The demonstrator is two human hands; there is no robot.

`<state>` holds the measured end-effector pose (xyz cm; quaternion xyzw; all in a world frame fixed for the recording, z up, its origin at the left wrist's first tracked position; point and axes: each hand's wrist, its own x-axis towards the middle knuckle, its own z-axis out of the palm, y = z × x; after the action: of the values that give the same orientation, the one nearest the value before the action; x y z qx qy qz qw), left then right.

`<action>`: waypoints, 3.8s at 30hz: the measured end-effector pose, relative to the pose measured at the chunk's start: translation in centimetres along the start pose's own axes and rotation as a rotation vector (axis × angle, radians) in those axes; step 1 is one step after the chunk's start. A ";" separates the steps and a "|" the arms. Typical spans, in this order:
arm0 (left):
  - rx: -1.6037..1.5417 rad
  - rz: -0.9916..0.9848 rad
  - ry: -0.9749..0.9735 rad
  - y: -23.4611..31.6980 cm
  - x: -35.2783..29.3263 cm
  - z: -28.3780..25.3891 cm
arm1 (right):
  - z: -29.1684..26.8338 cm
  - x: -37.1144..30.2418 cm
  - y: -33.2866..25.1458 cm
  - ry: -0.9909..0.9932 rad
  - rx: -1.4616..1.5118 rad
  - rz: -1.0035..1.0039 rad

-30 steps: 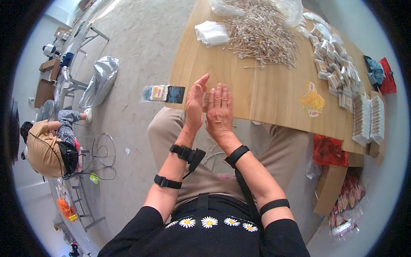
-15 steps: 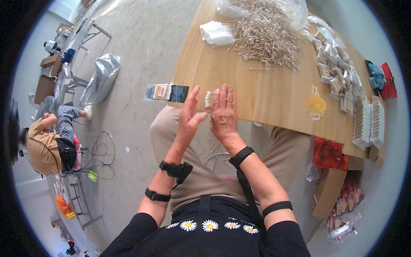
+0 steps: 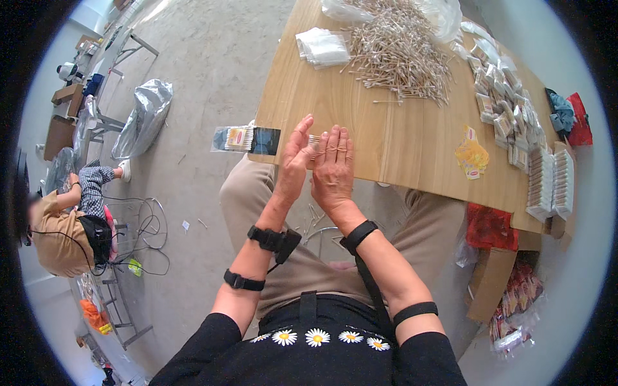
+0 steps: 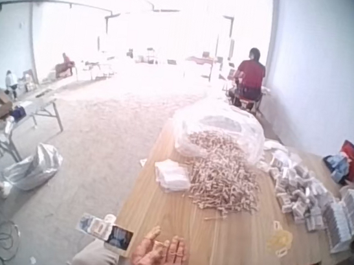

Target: The person gathers cotton swabs from a pile on the table, aligns them into a bundle, and places them into a plastic bag. They then pick up a sticker from the table and press it onto the filled plastic bag.

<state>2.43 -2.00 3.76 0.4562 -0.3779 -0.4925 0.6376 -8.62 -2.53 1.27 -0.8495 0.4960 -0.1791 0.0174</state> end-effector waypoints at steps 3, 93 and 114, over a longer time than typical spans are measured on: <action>0.637 0.252 -0.146 1.2 -1.1 -1.3 | 0.3 -0.1 0.7 -0.008 -0.089 -0.007; -0.514 -0.120 0.763 -0.8 4.3 -13.3 | 0.1 4.1 -6.7 -0.226 0.077 -0.122; -0.255 0.176 0.760 -1.9 4.4 -13.1 | 1.3 5.7 -10.1 -0.189 0.222 -0.025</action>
<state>15.06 -3.69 -1.80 0.4889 -0.0889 -0.2755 0.8229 2.79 -2.44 3.81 -0.8615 0.4586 -0.1524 0.1557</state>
